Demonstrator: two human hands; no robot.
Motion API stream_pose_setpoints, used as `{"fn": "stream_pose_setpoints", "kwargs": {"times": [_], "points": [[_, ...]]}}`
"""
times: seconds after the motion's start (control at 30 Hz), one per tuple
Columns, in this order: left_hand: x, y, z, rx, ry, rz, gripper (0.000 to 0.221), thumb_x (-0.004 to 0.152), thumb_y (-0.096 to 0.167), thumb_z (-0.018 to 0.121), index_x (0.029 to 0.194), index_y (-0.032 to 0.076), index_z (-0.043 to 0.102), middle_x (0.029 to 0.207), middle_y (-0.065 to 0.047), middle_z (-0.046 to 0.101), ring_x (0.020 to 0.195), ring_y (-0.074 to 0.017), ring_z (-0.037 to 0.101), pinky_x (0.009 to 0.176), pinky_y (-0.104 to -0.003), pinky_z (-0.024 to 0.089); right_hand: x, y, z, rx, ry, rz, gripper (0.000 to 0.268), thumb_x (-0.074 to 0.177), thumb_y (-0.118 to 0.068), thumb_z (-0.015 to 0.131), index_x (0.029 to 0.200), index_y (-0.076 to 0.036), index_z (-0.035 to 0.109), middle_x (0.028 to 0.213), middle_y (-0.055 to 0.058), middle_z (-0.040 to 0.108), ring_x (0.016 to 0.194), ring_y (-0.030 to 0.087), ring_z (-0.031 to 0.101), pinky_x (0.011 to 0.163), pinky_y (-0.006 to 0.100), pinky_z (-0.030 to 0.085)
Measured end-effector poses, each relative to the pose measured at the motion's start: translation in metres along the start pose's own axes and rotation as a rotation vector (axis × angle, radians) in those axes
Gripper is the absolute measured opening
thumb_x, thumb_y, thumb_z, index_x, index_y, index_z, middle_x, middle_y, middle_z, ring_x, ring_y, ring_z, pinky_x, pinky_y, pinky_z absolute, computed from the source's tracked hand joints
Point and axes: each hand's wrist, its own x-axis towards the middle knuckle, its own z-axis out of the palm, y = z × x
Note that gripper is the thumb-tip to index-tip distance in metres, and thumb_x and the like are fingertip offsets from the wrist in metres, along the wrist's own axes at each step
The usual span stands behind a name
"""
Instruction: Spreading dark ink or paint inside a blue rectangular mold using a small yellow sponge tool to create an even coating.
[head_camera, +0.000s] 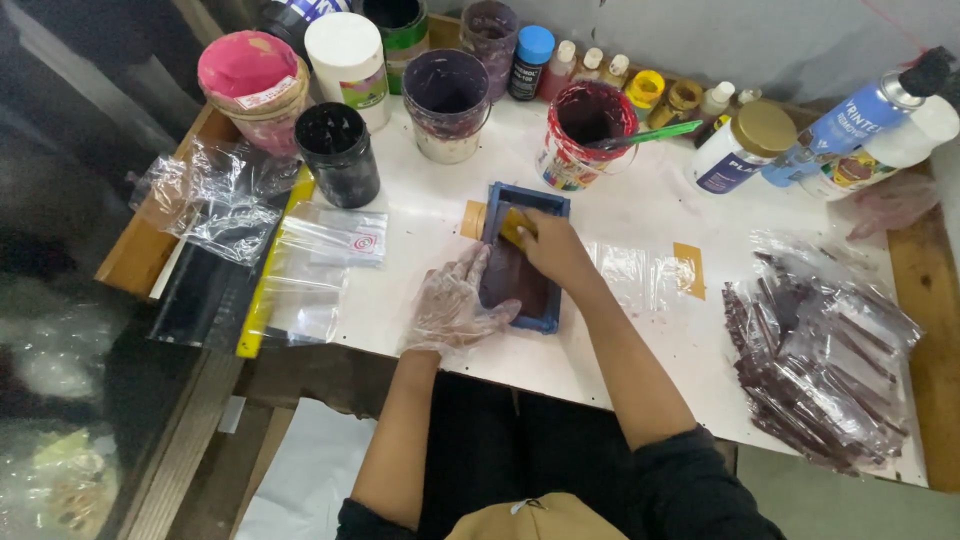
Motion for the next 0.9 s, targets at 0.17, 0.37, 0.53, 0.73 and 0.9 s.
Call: {"fn": "stream_pose_setpoints", "kwargs": {"times": [0.17, 0.37, 0.53, 0.73, 0.9], "points": [[0.001, -0.005, -0.001, 0.001, -0.038, 0.037, 0.109, 0.078, 0.076, 0.055, 0.163, 0.017, 0.023, 0.164, -0.005, 0.033, 0.137, -0.0267, 0.048, 0.105, -0.045, 0.041, -0.013, 0.011, -0.015, 0.072, 0.066, 0.087, 0.032, 0.1, -0.024, 0.059, 0.127, -0.007, 0.068, 0.104, 0.021, 0.074, 0.103, 0.037, 0.072, 0.09, 0.043, 0.056], [0.003, -0.007, 0.004, 0.055, -0.058, 0.043, 0.114, 0.073, 0.076, 0.059, 0.164, 0.017, 0.021, 0.165, -0.005, 0.032, 0.138, -0.0263, 0.047, 0.106, -0.045, 0.041, -0.04, -0.007, -0.021, -0.198, 0.04, -0.103, 0.025, 0.103, -0.011, 0.054, 0.122, -0.002, 0.067, 0.098, 0.022, 0.073, 0.097, 0.037, 0.073, 0.087, 0.044, 0.059], [0.003, -0.006, 0.003, 0.01, -0.073, 0.036, 0.115, 0.073, 0.075, 0.058, 0.164, 0.017, 0.02, 0.166, -0.007, 0.031, 0.139, -0.0276, 0.046, 0.108, -0.046, 0.039, -0.073, -0.007, -0.019, -0.23, -0.022, -0.246, 0.023, 0.102, -0.009, 0.053, 0.118, -0.006, 0.069, 0.095, 0.019, 0.073, 0.096, 0.035, 0.072, 0.088, 0.042, 0.058], [0.002, 0.002, -0.004, 0.032, -0.087, -0.002, 0.107, 0.078, 0.073, 0.054, 0.164, 0.018, 0.021, 0.165, -0.006, 0.032, 0.138, -0.0249, 0.047, 0.107, -0.044, 0.038, -0.081, -0.014, -0.021, -0.156, -0.146, -0.196, 0.024, 0.103, -0.011, 0.052, 0.115, -0.004, 0.072, 0.095, 0.02, 0.074, 0.096, 0.035, 0.073, 0.089, 0.041, 0.059], [0.001, 0.002, -0.003, 0.031, -0.082, -0.016, 0.109, 0.076, 0.073, 0.058, 0.164, 0.02, 0.021, 0.166, -0.004, 0.03, 0.141, -0.0244, 0.044, 0.11, -0.043, 0.037, -0.055, 0.026, 0.019, -0.468, 0.057, -0.214, 0.026, 0.101, -0.015, 0.055, 0.124, -0.017, 0.067, 0.099, 0.004, 0.071, 0.099, 0.019, 0.071, 0.086, 0.029, 0.056]]}}
